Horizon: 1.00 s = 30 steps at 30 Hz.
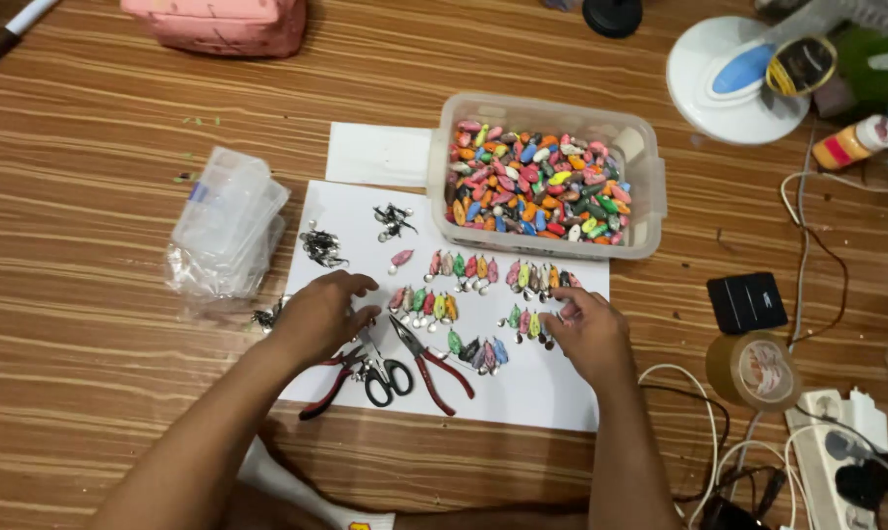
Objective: Assemble fishing lures by attaching hooks to lure bodies using pliers and scissors.
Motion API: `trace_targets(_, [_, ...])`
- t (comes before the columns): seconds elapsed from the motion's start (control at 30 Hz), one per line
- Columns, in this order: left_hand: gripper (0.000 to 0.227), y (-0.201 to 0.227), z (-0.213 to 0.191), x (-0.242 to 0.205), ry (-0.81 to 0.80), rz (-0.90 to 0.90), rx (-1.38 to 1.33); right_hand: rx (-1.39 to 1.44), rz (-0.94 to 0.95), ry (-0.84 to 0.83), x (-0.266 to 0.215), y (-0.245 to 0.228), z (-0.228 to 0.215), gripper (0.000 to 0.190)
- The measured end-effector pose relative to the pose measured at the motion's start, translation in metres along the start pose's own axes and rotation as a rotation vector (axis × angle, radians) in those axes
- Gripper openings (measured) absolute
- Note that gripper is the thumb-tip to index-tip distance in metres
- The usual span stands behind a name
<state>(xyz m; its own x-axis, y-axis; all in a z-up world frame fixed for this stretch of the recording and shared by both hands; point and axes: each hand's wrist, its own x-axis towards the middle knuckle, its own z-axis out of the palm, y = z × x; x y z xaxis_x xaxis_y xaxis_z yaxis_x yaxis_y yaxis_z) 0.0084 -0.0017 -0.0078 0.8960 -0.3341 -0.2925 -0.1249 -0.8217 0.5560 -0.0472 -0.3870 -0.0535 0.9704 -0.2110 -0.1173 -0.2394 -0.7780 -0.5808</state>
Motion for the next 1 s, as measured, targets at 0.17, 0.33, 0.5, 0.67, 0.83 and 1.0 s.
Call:
trace_targets(0.17, [0.033,-0.002,-0.004,0.013,-0.077,0.018,0.125,0.096,-0.015,0.171,0.001,-0.004,0.005,0.031])
trace_targets(0.33, [0.034,-0.013,-0.009,0.016,-0.08,0.032,0.104,0.053,-0.143,0.437,0.02,-0.014,-0.004,0.021])
trace_targets(0.5, [0.035,-0.02,-0.017,0.012,0.054,0.087,-0.058,0.043,-0.276,0.481,0.043,-0.029,-0.005,0.026])
trace_targets(0.67, [0.04,-0.018,-0.016,0.012,0.125,0.094,-0.102,0.056,-0.332,0.429,0.039,-0.041,0.013,0.04])
trace_targets(0.83, [0.049,0.006,0.006,0.038,0.242,0.15,-0.08,0.144,-0.269,0.484,0.042,-0.042,0.023,0.033])
trace_targets(1.0, [0.062,0.061,0.006,0.041,0.254,0.42,0.01,0.208,-0.201,0.449,0.046,-0.031,0.023,0.028])
